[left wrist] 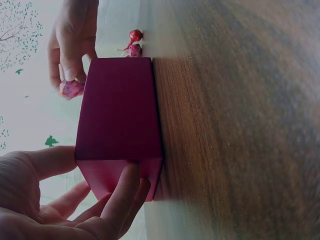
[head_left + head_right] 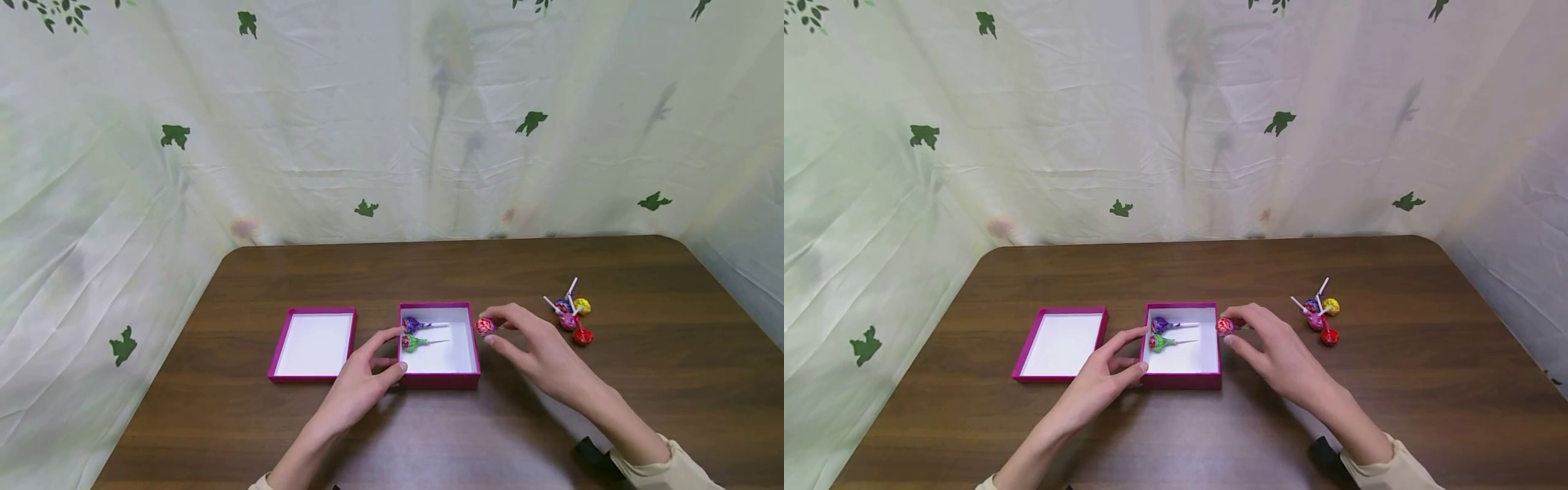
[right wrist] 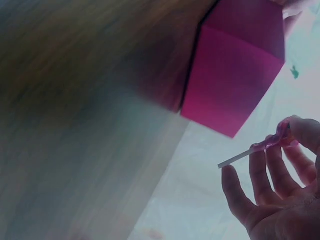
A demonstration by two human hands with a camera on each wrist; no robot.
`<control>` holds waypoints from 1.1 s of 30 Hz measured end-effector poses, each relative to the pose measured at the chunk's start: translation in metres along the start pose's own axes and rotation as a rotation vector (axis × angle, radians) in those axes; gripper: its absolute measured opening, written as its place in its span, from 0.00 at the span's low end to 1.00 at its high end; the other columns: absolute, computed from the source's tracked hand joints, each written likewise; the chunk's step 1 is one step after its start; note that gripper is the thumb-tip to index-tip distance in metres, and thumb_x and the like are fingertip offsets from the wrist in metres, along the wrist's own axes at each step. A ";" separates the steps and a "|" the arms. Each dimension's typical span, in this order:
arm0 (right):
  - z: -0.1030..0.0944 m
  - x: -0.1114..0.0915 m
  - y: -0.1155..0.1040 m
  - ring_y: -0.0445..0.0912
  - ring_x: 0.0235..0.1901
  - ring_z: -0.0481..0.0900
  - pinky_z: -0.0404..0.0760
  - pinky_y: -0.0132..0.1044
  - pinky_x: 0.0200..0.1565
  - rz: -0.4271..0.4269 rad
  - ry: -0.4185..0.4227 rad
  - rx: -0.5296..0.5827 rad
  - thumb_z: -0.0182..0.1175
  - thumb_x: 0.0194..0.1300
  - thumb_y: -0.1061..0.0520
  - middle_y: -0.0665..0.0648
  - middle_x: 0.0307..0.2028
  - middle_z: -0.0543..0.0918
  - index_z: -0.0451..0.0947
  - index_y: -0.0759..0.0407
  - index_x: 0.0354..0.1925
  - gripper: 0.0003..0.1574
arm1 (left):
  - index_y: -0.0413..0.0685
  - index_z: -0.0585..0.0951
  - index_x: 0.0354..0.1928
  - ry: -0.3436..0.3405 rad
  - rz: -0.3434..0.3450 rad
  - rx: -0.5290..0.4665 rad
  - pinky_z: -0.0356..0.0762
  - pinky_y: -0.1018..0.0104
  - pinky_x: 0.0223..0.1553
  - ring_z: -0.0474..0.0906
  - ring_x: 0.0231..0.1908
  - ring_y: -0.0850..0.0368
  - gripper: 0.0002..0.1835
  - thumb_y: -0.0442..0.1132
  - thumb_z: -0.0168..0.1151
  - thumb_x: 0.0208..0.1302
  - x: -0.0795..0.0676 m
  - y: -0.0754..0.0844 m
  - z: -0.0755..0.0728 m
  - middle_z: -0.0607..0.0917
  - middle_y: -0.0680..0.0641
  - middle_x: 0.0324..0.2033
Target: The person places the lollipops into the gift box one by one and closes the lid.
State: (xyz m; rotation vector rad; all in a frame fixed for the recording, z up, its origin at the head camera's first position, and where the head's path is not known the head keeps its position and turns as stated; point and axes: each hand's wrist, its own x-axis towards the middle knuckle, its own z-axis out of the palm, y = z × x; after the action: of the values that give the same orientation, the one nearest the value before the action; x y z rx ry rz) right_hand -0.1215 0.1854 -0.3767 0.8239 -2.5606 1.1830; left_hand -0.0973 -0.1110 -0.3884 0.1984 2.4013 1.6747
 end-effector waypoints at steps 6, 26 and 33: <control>0.008 0.006 -0.013 0.39 0.46 0.78 0.78 0.38 0.50 -0.035 0.014 0.079 0.65 0.66 0.61 0.40 0.47 0.79 0.76 0.46 0.54 0.21 | 0.59 0.72 0.67 0.000 0.000 -0.005 0.78 0.59 0.39 0.78 0.54 0.45 0.28 0.39 0.64 0.65 -0.001 0.001 0.000 0.73 0.45 0.65; 0.037 0.030 -0.032 0.39 0.44 0.80 0.79 0.43 0.47 -0.088 -0.061 0.103 0.68 0.63 0.55 0.39 0.43 0.81 0.79 0.47 0.49 0.16 | 0.58 0.72 0.68 -0.009 0.010 -0.011 0.79 0.56 0.42 0.78 0.54 0.44 0.28 0.40 0.64 0.66 -0.001 0.002 0.000 0.72 0.44 0.65; 0.045 0.034 -0.030 0.39 0.43 0.80 0.79 0.45 0.48 -0.039 -0.150 0.125 0.70 0.61 0.55 0.39 0.40 0.81 0.80 0.47 0.46 0.15 | 0.58 0.72 0.67 -0.015 0.008 -0.005 0.78 0.58 0.41 0.79 0.54 0.46 0.27 0.39 0.63 0.66 0.000 0.001 -0.001 0.74 0.44 0.64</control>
State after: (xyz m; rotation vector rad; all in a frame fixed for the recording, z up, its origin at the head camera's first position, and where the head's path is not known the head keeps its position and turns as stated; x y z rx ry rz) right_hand -0.1303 0.1220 -0.3738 1.0224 -2.5951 1.3272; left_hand -0.0976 -0.1111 -0.3874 0.2190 2.3886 1.6768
